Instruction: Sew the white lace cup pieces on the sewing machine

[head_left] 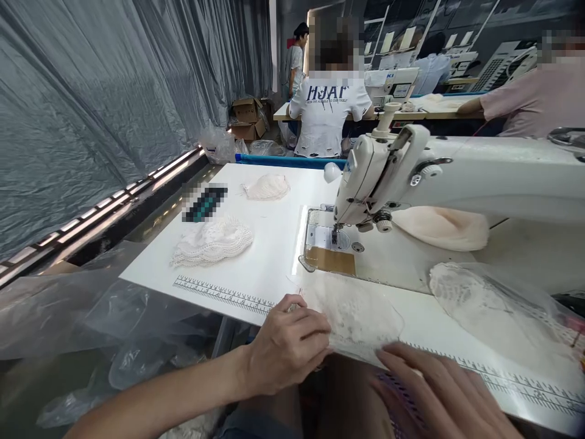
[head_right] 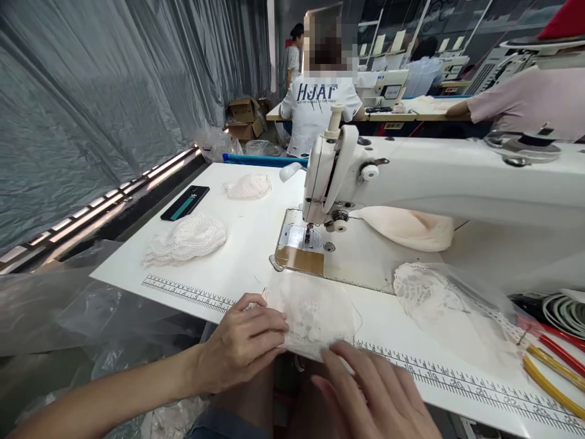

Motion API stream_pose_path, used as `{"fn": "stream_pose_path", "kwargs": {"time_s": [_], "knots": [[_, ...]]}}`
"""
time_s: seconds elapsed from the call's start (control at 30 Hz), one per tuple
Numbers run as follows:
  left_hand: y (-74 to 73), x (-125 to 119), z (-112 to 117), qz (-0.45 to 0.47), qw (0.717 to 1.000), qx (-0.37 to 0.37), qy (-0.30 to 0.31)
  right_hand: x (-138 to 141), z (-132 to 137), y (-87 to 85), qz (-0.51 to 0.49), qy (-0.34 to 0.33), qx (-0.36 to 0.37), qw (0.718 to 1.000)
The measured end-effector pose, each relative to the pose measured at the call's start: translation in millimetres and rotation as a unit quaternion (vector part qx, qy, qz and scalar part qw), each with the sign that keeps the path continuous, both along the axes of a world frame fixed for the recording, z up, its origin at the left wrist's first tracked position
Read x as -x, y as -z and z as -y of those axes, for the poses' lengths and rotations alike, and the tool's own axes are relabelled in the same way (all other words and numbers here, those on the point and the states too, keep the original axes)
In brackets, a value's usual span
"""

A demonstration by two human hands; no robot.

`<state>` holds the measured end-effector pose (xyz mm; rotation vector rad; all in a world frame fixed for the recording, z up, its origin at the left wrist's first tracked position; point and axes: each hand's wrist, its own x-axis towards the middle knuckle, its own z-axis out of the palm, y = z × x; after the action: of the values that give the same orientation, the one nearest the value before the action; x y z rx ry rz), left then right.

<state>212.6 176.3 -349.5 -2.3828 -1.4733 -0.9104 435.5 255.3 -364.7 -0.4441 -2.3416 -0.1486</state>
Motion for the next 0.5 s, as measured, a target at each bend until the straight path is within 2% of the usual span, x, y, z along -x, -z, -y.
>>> {"fn": "stream_pose_path", "kwargs": {"time_s": [0.07, 0.17, 0.3, 0.5], "knots": [[0.3, -0.1, 0.7, -0.017, 1.0, -0.001, -0.005, 23.7, -0.7, -4.7, 0.037, -0.019, -0.006, 0.999], [2.0, 0.4, 0.4, -0.025, 1.0, -0.004, -0.006, 42.4, 0.3, -0.2, 0.04, -0.024, 0.037, 0.998], [4.3, 2.0, -0.3, -0.028, 1.0, -0.011, 0.004, 41.3, 2.5, 11.0, 0.012, -0.018, 0.085, 0.996], [6.2, 2.7, -0.8, -0.033, 0.999, -0.019, 0.005, 35.9, 5.2, 9.2, -0.004, -0.028, 0.115, 0.993]]}}
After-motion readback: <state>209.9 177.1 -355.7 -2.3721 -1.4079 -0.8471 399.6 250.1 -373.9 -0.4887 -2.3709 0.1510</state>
